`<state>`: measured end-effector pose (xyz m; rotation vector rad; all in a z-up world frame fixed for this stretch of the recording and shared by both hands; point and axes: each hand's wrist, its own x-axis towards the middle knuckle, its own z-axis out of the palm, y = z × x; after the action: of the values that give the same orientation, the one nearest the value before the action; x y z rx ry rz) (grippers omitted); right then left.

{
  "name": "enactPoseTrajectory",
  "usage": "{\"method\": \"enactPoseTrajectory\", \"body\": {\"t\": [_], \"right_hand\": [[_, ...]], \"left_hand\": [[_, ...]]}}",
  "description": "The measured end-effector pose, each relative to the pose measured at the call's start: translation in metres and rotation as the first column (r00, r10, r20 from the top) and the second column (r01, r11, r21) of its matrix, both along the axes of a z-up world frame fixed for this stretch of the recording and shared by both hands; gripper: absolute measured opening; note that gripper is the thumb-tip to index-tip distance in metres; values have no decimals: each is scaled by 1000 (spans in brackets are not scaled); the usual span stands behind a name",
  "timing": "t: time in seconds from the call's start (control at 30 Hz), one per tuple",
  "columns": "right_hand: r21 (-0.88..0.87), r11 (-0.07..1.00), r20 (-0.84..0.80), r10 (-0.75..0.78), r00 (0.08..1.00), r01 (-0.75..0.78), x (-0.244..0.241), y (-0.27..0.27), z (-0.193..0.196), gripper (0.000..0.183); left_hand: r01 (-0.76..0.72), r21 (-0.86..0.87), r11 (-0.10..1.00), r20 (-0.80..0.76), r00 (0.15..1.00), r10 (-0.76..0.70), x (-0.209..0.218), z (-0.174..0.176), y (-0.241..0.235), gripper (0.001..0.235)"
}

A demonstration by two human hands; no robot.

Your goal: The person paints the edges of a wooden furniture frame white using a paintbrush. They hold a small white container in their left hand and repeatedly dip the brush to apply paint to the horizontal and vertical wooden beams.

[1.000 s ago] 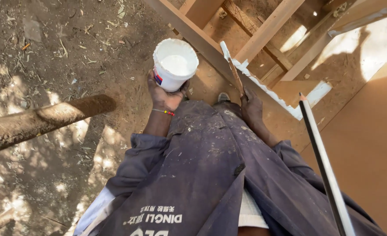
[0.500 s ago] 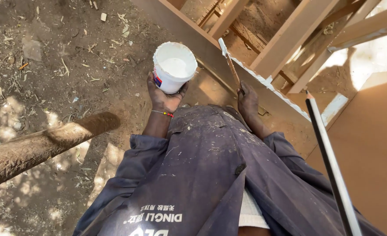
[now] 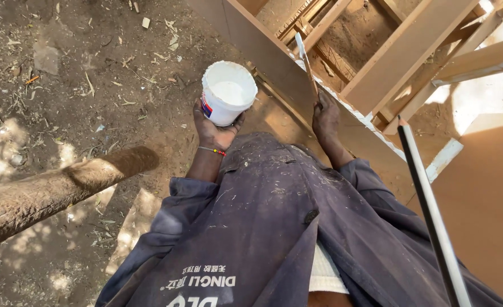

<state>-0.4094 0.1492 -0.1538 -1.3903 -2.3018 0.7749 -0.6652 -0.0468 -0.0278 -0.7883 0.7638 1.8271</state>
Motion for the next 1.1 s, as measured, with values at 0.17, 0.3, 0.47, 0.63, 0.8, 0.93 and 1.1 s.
{"method": "enactPoseTrajectory", "body": {"t": [0.17,0.3,0.47,0.63,0.8,0.93,1.1], "right_hand": [[72,992,165,88,982,-101,-19,1,-6,44],[25,1000,76,0,997,-2,-23,-6,17,45],[31,995,129,88,988,-93,-19,-20,-13,47],[52,998,50,44,998,-46,-9,-16,9,42],[52,985,117,158,980,-165,-2,-46,28,38],[71,996,26,44,999,-45,27,-55,31,44],[119,988,91,86,992,-96,52,-60,-7,40]], "left_hand": [[2,3,1000,5,1000,-2,-9,-7,-4,68],[5,6,1000,3,1000,-5,-15,3,-3,68],[24,-2,1000,14,1000,-24,-21,-4,-7,67],[28,6,1000,9,1000,-28,-29,-1,-3,66],[40,-13,999,24,999,-40,-32,-3,-7,63],[29,-13,999,35,999,-29,-33,-3,-10,63],[14,-15,1000,37,999,-13,-34,-19,-13,67]]}}
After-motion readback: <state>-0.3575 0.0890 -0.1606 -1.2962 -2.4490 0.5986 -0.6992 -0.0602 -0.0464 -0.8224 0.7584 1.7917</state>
